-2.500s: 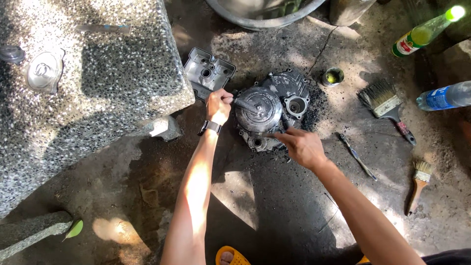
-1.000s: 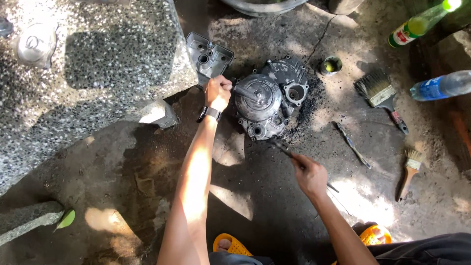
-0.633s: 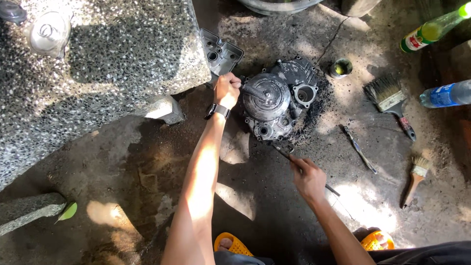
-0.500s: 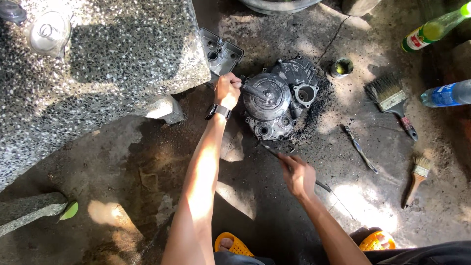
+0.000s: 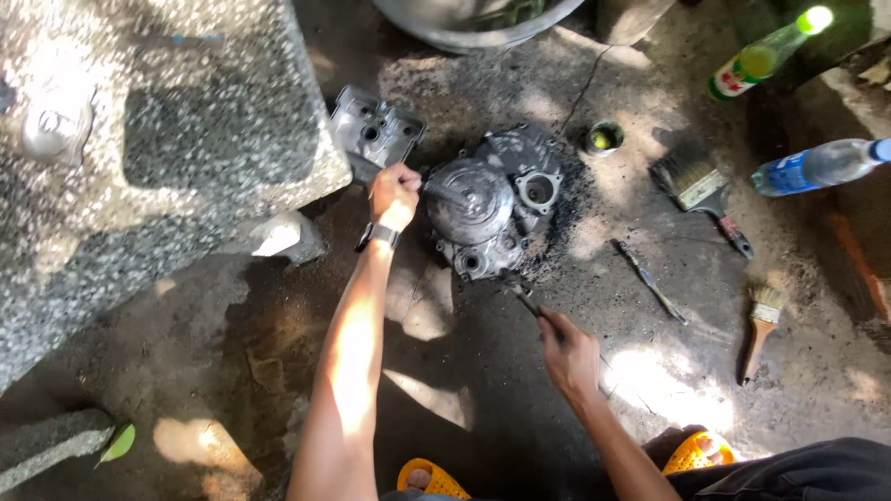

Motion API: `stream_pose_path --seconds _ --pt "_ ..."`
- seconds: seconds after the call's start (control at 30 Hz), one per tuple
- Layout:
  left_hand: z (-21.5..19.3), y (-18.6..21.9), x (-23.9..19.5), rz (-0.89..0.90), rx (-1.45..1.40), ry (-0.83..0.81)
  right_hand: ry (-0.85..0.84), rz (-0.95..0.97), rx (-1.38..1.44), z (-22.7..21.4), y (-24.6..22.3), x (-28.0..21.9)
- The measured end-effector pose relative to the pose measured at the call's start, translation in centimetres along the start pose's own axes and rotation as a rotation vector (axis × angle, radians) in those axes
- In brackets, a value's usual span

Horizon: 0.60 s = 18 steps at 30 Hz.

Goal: The person squats on the ground and scrapes caked grease and dirt off a motorcycle engine crankcase cover, holding the part steady with one hand while working a small scraper over its surface. They reposition the part and continue scraping different areas, with brushes and other engine covers laid out on the concrete nearby.

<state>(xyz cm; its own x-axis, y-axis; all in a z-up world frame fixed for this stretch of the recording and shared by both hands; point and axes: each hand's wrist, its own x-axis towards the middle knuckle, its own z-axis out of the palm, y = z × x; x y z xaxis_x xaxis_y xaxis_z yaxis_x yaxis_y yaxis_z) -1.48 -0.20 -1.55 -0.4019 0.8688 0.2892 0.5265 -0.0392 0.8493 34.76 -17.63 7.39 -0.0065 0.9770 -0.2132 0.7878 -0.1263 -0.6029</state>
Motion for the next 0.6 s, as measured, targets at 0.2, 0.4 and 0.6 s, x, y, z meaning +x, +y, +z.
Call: stream_pose_path --seconds 0.2,0.4,0.6 --pt "-2.1 0.8 -0.9 -0.073 0.075 -0.080 0.092 0.274 0.331 -0.7 0.2 2.2" --pt "-2.5 1.6 -0.7 -0.075 0.026 -0.135 -0.038 0.348 0.273 0.1 -0.9 3.8" --pt "-2.4 2.4 -1.2 -0.060 0.061 -0.088 0.232 -0.033 0.145 2.8 1.2 3.8"
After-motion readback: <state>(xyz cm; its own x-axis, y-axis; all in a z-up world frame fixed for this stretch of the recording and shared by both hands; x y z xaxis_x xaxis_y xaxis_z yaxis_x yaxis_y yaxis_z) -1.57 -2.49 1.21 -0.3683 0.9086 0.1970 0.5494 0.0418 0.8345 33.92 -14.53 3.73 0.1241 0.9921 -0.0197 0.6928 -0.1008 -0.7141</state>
